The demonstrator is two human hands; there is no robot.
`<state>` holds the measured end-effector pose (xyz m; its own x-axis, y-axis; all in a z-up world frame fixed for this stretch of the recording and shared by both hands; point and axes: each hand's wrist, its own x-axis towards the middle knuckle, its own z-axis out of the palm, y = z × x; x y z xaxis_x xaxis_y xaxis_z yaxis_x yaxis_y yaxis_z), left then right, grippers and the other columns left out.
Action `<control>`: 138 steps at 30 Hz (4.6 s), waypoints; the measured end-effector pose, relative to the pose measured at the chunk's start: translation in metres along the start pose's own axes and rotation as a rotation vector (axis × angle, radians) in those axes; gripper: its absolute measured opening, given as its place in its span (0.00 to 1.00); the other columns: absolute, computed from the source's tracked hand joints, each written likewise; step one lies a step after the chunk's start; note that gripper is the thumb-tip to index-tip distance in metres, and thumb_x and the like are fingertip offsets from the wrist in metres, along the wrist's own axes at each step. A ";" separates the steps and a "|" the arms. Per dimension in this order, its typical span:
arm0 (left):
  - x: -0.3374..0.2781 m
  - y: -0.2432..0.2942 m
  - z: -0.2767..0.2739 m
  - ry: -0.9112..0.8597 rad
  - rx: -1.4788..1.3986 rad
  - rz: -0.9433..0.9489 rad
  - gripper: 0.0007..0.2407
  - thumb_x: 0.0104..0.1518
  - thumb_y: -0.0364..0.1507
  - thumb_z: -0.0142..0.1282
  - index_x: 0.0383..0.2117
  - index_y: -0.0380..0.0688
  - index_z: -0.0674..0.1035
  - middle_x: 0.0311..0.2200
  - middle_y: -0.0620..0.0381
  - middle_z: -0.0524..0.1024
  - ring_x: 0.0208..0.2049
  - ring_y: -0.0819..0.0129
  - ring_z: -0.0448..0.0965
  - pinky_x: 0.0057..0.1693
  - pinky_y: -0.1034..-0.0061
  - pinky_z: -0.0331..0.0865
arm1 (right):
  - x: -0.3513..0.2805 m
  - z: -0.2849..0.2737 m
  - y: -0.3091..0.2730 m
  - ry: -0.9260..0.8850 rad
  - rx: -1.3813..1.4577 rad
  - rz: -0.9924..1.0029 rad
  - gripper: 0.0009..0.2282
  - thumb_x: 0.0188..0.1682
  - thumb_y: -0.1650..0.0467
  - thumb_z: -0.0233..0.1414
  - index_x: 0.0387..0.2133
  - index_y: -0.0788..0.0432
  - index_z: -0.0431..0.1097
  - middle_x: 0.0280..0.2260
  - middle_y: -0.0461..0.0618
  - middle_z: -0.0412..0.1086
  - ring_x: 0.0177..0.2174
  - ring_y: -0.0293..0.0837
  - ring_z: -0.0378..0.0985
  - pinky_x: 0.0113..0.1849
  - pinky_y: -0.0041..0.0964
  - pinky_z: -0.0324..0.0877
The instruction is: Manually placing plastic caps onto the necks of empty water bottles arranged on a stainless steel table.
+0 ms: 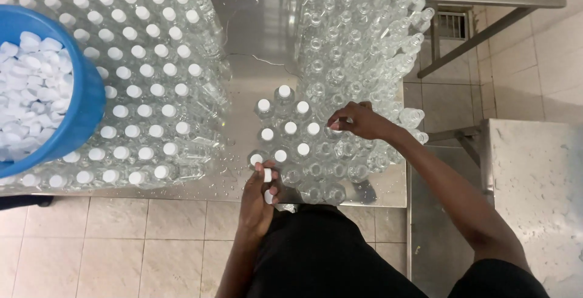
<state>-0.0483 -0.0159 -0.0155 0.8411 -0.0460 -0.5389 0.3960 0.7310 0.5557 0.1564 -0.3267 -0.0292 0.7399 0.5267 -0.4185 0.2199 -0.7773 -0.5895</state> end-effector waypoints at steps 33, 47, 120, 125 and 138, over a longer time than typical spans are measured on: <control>-0.006 -0.015 -0.001 -0.284 0.249 0.117 0.25 0.50 0.17 0.50 0.60 0.32 0.77 0.55 0.47 0.76 0.50 0.68 0.72 0.55 0.73 0.77 | -0.060 0.064 -0.058 0.252 -0.174 -0.050 0.20 0.59 0.54 0.53 0.59 0.48 0.74 0.35 0.51 0.77 0.45 0.55 0.81 0.63 0.65 0.55; 0.001 -0.029 -0.026 -0.252 0.211 0.158 0.23 0.53 0.11 0.46 0.57 0.40 0.78 0.54 0.51 0.80 0.49 0.65 0.76 0.51 0.73 0.75 | -0.041 0.052 -0.061 0.010 0.107 0.282 0.20 0.56 0.58 0.54 0.61 0.40 0.79 0.52 0.51 0.83 0.50 0.50 0.84 0.48 0.48 0.72; 0.118 0.498 -0.272 0.662 1.744 0.078 0.54 0.52 0.53 0.70 0.80 0.68 0.38 0.81 0.45 0.31 0.77 0.26 0.40 0.75 0.30 0.47 | -0.052 0.096 -0.117 0.133 0.260 0.710 0.16 0.57 0.55 0.59 0.51 0.38 0.90 0.54 0.43 0.86 0.51 0.49 0.91 0.52 0.41 0.74; 0.184 0.501 -0.306 0.627 1.884 0.177 0.54 0.46 0.60 0.70 0.78 0.61 0.50 0.74 0.34 0.48 0.71 0.28 0.56 0.69 0.36 0.59 | -0.033 0.096 -0.077 0.155 0.350 0.644 0.16 0.57 0.58 0.59 0.55 0.42 0.87 0.48 0.51 0.86 0.52 0.52 0.90 0.52 0.44 0.73; 0.200 0.523 -0.276 0.800 1.762 0.219 0.17 0.63 0.39 0.68 0.54 0.50 0.78 0.46 0.52 0.80 0.44 0.57 0.81 0.48 0.63 0.77 | -0.051 0.114 -0.091 0.171 0.235 0.743 0.17 0.59 0.55 0.57 0.60 0.29 0.82 0.42 0.54 0.92 0.48 0.42 0.89 0.45 0.37 0.70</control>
<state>0.2256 0.5447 -0.0076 0.7856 0.5790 -0.2181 0.6187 -0.7345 0.2788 0.0267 -0.2438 -0.0331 0.7319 -0.1760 -0.6583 -0.4948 -0.8014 -0.3359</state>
